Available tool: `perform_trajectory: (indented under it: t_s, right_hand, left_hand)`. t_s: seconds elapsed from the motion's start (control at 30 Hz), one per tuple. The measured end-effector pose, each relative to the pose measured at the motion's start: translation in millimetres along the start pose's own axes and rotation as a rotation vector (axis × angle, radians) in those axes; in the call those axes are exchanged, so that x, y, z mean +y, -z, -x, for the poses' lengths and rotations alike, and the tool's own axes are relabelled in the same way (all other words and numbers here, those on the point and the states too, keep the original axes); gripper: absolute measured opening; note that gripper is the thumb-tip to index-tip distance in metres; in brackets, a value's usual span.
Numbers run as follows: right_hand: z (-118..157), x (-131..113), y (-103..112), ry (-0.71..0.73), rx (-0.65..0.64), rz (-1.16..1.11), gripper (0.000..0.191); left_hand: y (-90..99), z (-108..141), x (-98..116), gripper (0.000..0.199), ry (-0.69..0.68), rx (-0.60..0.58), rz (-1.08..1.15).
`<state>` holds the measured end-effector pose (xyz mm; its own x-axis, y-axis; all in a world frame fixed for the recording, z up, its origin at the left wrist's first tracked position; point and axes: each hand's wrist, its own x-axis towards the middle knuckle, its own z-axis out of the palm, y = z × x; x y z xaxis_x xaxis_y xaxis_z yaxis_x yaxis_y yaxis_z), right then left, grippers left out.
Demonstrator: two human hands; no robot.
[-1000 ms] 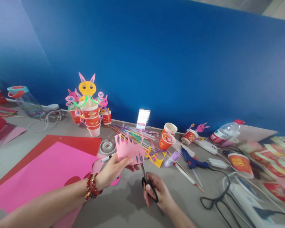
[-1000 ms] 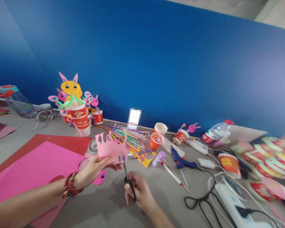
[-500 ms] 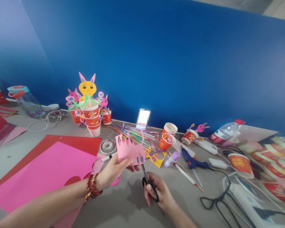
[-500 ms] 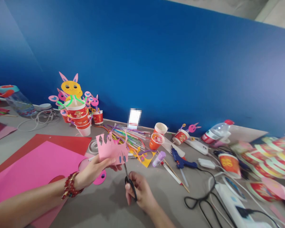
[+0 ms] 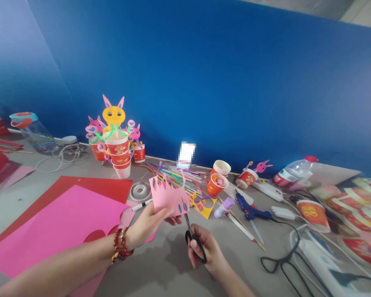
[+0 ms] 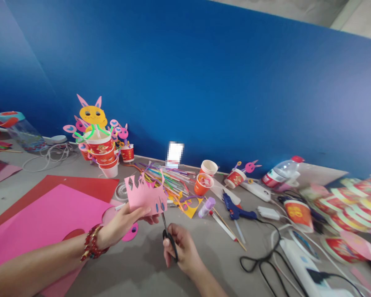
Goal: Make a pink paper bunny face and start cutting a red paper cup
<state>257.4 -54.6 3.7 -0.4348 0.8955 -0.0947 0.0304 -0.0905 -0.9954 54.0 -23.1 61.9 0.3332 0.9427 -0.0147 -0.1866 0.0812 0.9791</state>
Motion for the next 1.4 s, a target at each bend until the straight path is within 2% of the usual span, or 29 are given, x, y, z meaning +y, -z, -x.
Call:
perform_trajectory:
  t_s: [0.43,0.7,1.0,1.4]
  right_hand:
    - [0.0,4.6,0.8,-0.002,-0.032,-0.054,0.061]
    - [-1.1,3.9,0.5,0.001,-0.019,-0.026,0.062]
    - [-1.0,6.5,0.5,0.019,-0.015,-0.057,0.059]
    - [2.8,9.2,-2.4,0.030,-0.043,-0.106,0.059]
  left_hand:
    - [-3.2,2.3,0.1,0.027,0.007,-0.003,-0.093]
    - [-1.8,2.3,-2.7,0.025,-0.006,-0.010,-0.068]
    - [-3.3,2.3,-4.4,0.034,0.018,-0.011,-0.060]
    - [-6.2,3.5,0.5,0.027,0.038,0.015,-0.049]
